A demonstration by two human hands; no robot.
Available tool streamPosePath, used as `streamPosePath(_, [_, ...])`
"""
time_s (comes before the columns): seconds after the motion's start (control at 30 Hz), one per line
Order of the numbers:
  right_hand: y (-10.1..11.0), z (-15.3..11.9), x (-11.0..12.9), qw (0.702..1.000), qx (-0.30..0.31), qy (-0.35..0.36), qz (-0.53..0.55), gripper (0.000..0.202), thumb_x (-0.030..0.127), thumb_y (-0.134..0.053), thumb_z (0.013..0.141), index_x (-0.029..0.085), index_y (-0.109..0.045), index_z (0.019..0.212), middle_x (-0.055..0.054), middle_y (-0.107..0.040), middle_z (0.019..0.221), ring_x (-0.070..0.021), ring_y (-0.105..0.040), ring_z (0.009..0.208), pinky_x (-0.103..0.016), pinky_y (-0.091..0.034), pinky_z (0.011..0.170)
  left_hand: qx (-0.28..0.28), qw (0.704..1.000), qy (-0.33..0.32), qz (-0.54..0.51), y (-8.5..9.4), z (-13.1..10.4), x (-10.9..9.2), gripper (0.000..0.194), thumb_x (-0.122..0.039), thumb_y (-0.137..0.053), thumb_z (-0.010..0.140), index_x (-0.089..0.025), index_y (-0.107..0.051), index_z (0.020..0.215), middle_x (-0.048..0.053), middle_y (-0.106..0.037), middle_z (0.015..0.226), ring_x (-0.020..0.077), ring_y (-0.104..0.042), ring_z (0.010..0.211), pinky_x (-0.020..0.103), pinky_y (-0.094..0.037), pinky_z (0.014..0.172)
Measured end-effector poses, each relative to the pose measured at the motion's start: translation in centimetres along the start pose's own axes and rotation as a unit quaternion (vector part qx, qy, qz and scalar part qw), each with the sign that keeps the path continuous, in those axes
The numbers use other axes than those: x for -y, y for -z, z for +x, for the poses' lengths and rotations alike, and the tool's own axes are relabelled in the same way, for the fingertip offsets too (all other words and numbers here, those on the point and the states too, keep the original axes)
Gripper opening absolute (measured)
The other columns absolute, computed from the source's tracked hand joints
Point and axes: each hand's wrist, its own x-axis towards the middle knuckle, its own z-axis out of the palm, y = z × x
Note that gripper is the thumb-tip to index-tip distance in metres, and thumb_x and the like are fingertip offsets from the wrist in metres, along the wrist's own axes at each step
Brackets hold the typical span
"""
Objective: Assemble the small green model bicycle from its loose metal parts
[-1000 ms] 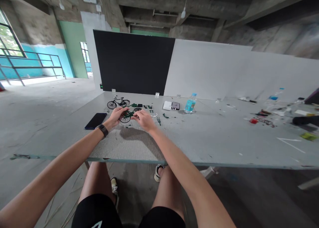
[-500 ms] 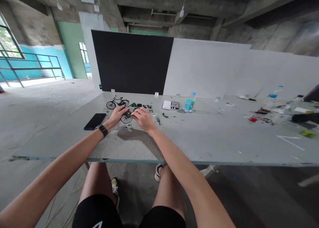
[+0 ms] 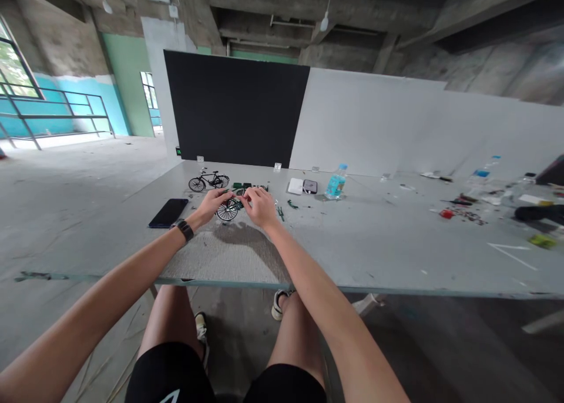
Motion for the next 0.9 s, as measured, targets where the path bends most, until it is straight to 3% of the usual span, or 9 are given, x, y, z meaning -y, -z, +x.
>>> streamPosePath(0.17, [-0.6,-0.1,0.4,0.999,-0.007,-0.013,0.048,0.028,0.045,-0.053,0.101,0.023,-0.063,0.087,-0.005,-0.069,0.085,-0.0230,-0.059,0.087,-0.034,-0.043,0.082,-0.010,1.000,0.000,-0.005,-0.2,-0.2,-0.1,0.036,-0.048,-0.067,0.084,-0.016,-0.061,0.067,-0.001,-0.050,0.064,0.0117,-0.043,0.061,0.026,-0.029,0.058])
streamPosePath(0.4, [-0.5,-0.2,0.8,0.996,0.039,0.077,0.038,0.022,0.036,-0.055,0.101,0.021,-0.071,0.099,-0.009,-0.072,0.099,-0.0251,-0.057,0.096,-0.038,-0.046,0.089,-0.027,0.999,0.022,-0.027,-0.2,-0.4,-0.7,0.032,-0.046,-0.070,0.080,-0.015,-0.069,0.072,0.001,-0.059,0.066,0.0126,-0.048,0.063,0.026,-0.035,0.061])
streamPosePath(0.63, [-0.5,-0.3,1.2,0.990,0.090,0.103,0.031,0.027,0.030,-0.048,0.104,0.021,-0.073,0.107,-0.011,-0.071,0.104,-0.0256,-0.057,0.102,-0.042,-0.047,0.093,-0.100,0.991,0.059,-0.061,0.1,-0.2,-0.3,0.025,-0.039,-0.074,0.077,-0.015,-0.072,0.071,0.003,-0.066,0.070,0.0138,-0.055,0.067,0.025,-0.038,0.062])
streamPosePath(0.73, [-0.7,-0.3,1.1,0.995,0.044,0.060,0.061,0.029,0.037,-0.048,0.104,0.022,-0.070,0.114,-0.012,-0.069,0.107,-0.0258,-0.059,0.103,-0.042,-0.047,0.093,-0.125,0.978,0.104,-0.127,0.1,-0.1,-0.8,0.020,-0.034,-0.076,0.077,-0.014,-0.073,0.074,0.004,-0.069,0.074,0.0130,-0.057,0.066,0.024,-0.040,0.060])
streamPosePath(0.83, [-1.2,-0.2,0.8,0.990,-0.032,-0.049,0.129,0.039,0.045,-0.044,0.104,0.019,-0.066,0.121,-0.013,-0.069,0.103,-0.0233,-0.062,0.091,-0.037,-0.050,0.082,-0.130,0.955,0.151,-0.221,0.1,-0.1,-1.3,0.018,-0.030,-0.077,0.078,-0.014,-0.074,0.084,0.004,-0.071,0.079,0.0113,-0.059,0.064,0.023,-0.043,0.058])
streamPosePath(0.9, [-1.5,-0.3,0.8,0.979,-0.011,-0.092,0.182,0.041,0.049,-0.044,0.103,0.018,-0.069,0.114,-0.011,-0.070,0.096,-0.0202,-0.062,0.080,-0.033,-0.050,0.072,-0.107,0.939,0.176,-0.274,0.1,-0.1,-1.6,0.018,-0.030,-0.076,0.079,-0.014,-0.073,0.086,0.003,-0.070,0.076,0.0104,-0.058,0.060,0.023,-0.045,0.056])
